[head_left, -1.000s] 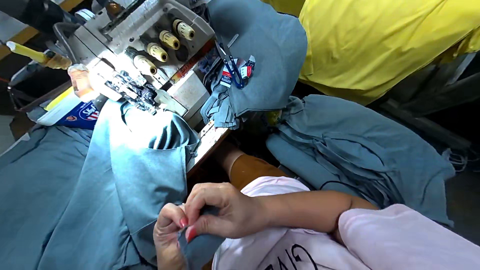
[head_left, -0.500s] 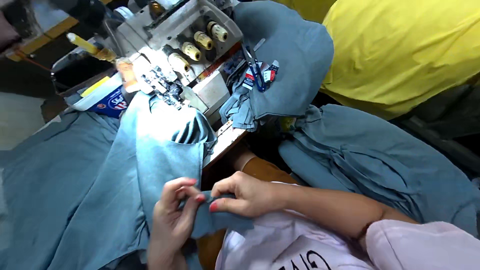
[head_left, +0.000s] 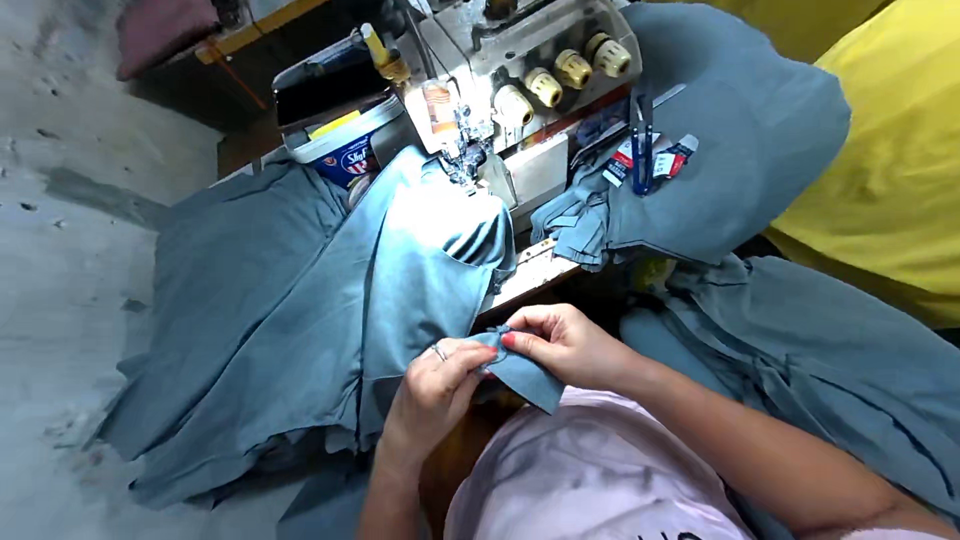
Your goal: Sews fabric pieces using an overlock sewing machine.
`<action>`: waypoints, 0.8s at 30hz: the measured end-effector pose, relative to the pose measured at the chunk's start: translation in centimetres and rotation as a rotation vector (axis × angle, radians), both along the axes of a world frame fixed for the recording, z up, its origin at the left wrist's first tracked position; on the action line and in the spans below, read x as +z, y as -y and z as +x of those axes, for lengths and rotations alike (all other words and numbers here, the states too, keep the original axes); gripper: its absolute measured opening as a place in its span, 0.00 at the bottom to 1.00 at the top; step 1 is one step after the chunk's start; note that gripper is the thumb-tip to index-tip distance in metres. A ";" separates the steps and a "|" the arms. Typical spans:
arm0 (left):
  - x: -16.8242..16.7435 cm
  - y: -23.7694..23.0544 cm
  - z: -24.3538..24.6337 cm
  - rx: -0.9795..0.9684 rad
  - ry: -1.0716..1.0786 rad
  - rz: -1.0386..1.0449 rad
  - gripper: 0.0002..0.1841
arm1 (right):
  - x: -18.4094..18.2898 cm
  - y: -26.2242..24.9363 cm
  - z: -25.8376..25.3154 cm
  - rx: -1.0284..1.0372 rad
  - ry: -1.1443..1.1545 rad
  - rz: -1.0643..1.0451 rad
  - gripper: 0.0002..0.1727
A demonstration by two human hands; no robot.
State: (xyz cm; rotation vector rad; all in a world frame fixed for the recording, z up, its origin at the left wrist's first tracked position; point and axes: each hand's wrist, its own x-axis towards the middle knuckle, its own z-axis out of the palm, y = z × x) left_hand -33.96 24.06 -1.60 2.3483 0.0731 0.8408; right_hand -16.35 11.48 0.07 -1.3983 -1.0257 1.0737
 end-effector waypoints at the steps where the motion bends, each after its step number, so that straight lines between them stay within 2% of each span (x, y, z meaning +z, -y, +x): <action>1: 0.7 -0.4 0.1 -0.015 -0.065 0.059 0.11 | 0.1 0.0 0.4 0.078 0.057 0.006 0.12; 3: 1.8 -1.0 0.5 -0.058 -0.174 0.136 0.13 | 0.3 0.0 1.1 0.220 0.129 0.063 0.17; 5: 2.1 -1.5 1.1 -0.147 -0.249 0.071 0.16 | 0.3 0.0 1.6 0.331 0.149 0.138 0.20; 6: 1.9 -1.7 1.4 -0.227 -0.262 -0.038 0.18 | 0.3 0.0 1.8 0.371 0.148 0.155 0.19; 8: 0.4 -1.9 2.2 -0.442 -0.205 -0.425 0.19 | 0.5 0.1 2.1 0.422 0.130 0.167 0.16; 11: -1.9 -0.6 3.4 -0.652 -0.107 -1.006 0.08 | 0.6 0.5 2.5 0.439 0.092 0.212 0.12; 13: -1.9 -0.6 3.6 -0.684 -0.158 -1.109 0.08 | 0.5 0.8 2.6 0.399 0.101 0.239 0.13; 14: -1.4 -1.0 3.4 -0.639 -0.229 -1.036 0.10 | 0.4 1.1 2.7 0.379 0.117 0.238 0.13; 16: 0.6 -2.5 2.5 -0.474 -0.419 -0.732 0.12 | -0.4 1.4 2.4 0.314 0.201 0.232 0.13; 18: 3.6 -3.9 1.6 -0.322 -0.659 -0.363 0.14 | -1.9 1.5 1.7 0.209 0.311 0.214 0.13; 20: 7.6 -4.5 1.7 -0.213 -0.852 -0.120 0.14 | -3.6 1.2 0.6 0.063 0.339 0.198 0.12; 21: 9.1 -4.8 1.9 -0.168 -0.890 -0.059 0.13 | -4.2 0.8 0.1 -0.017 0.310 0.204 0.13; 22: 9.8 -5.4 2.1 -0.117 -0.840 0.004 0.12 | -4.5 0.3 -0.3 -0.098 0.268 0.227 0.12; 24: 9.0 -7.0 2.6 0.025 -0.589 0.135 0.09 | -4.1 -1.3 -0.7 -0.264 0.193 0.303 0.12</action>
